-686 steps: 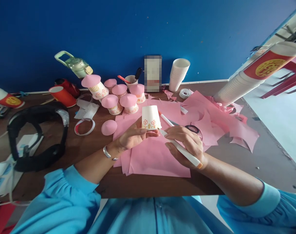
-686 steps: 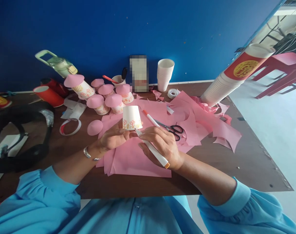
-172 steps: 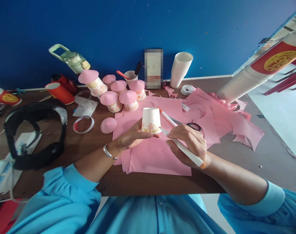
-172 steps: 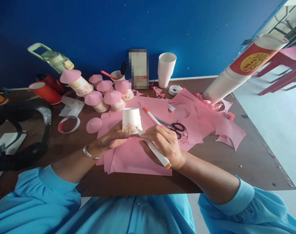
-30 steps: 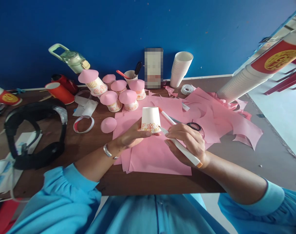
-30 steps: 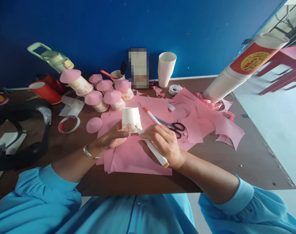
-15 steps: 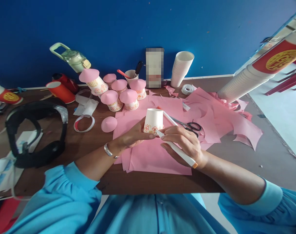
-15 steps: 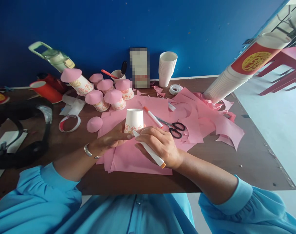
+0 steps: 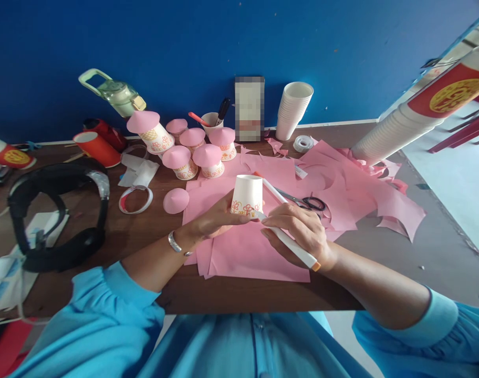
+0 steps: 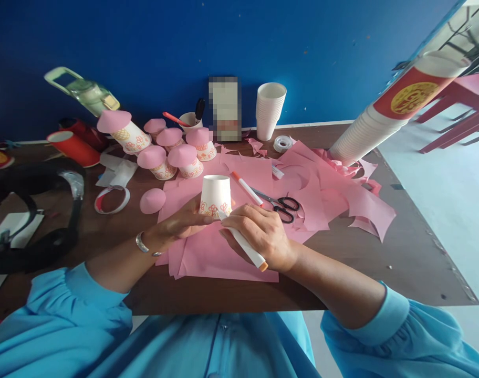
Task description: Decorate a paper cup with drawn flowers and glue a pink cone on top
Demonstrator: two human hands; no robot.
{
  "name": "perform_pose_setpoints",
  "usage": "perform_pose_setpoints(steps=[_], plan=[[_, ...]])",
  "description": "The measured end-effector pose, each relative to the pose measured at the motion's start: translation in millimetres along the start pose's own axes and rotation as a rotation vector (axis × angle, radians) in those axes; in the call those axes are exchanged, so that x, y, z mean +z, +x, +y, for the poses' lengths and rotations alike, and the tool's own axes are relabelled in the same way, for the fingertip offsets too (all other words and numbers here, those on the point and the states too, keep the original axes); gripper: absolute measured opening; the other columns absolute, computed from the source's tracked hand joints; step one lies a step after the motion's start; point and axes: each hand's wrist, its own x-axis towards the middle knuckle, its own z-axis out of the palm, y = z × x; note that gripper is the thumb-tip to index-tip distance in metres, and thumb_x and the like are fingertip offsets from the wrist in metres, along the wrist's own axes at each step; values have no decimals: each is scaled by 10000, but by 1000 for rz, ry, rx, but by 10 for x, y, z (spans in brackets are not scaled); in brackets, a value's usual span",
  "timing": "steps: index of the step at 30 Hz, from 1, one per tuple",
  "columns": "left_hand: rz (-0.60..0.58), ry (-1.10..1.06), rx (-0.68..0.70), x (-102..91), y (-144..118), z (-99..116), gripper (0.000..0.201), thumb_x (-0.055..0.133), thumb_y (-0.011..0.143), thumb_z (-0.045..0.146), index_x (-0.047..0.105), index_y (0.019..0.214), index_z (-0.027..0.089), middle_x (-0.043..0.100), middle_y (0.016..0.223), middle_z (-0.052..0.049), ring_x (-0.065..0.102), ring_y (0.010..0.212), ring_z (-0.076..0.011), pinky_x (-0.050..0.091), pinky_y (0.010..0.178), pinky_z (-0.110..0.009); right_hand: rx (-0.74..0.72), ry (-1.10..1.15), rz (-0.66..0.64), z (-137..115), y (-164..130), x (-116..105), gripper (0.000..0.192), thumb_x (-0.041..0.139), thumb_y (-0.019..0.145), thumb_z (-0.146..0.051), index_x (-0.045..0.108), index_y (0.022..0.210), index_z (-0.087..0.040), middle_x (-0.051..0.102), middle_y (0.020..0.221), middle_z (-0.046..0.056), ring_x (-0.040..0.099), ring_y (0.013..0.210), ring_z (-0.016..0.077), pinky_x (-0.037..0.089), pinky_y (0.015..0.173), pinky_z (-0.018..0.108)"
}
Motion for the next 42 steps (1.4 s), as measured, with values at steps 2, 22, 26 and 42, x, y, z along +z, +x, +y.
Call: perform_pose_setpoints(steps=[2,22,26,42], plan=[[9,-3,-14,-3,6,-13,602,968,641,619,749,1064,251,733,1055,-62,691,1065,-289,546,1018,-492,-1,-2,-1,0,8,-3,302,684,932,-79,648,1201,-212,737,859,23,720,715,181,619,617,305],[9,-30,-62,-55,68,-89,566,963,712,477,692,1130,209,724,1043,-59,685,1034,-260,535,977,-442,23,-14,-16,-2,19,-19,260,670,956,-68,648,1186,-188,724,877,45,719,736,183,606,595,310],[2,-53,-76,-52,78,-86,562,976,698,437,693,1122,201,732,1035,-60,687,1026,-251,542,974,-431,36,-36,-8,-13,42,-29,246,660,978,-100,654,1200,-205,716,858,29,720,718,177,599,579,300],[-10,-57,6,-81,25,-79,377,939,745,441,776,1047,284,723,1018,-37,689,1007,-249,565,954,-423,-2,-2,60,-54,57,-29,243,670,925,-44,649,1114,-195,714,807,15,690,671,168,595,570,305]])
